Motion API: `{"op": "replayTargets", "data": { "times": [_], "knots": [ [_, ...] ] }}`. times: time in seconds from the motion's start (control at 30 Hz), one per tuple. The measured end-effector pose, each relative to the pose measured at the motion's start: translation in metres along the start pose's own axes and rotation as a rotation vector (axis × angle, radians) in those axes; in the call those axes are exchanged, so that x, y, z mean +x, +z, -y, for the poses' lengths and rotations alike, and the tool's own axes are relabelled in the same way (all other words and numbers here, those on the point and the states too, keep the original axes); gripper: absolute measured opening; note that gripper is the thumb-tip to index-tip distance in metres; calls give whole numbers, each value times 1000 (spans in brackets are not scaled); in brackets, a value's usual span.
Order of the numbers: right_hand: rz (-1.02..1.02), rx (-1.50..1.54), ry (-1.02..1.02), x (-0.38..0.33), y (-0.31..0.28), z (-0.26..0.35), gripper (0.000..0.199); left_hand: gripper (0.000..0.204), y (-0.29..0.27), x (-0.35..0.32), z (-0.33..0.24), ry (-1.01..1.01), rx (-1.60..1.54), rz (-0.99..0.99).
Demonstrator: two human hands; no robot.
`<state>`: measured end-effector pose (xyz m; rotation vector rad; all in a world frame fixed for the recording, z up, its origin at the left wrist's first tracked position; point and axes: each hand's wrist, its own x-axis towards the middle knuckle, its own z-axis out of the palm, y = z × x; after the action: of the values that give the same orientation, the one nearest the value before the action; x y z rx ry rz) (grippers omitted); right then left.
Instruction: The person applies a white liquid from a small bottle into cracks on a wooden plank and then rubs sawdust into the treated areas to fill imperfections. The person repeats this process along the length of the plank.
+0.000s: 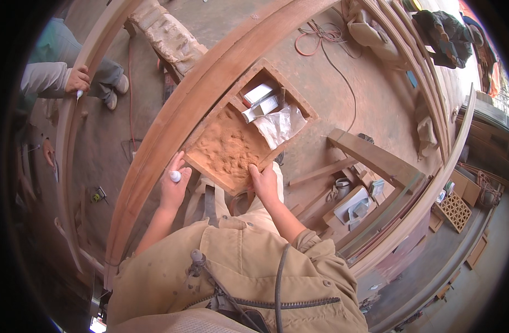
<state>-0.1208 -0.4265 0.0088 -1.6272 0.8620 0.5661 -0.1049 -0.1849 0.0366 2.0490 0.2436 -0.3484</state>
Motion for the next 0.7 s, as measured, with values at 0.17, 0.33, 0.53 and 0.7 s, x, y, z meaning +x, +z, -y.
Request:
{"op": "replayTargets", "data": {
  "times": [0.17,0.33,0.53,0.7],
  "knots": [
    [4,41,4,2,-4,1,37,42,3,2,-3,-80,-77,-36],
    [4,68,-28,-1,-9,11,39,41,12,-5,-9,-10,-19,-75],
    [34,-16,-47,6,-11,2,41,42,27,0,-15,-33,239,-140],
    [84,105,-139,-3,-20,-21,57,40,28,8,-16,174,247,-214]
  ]
}}
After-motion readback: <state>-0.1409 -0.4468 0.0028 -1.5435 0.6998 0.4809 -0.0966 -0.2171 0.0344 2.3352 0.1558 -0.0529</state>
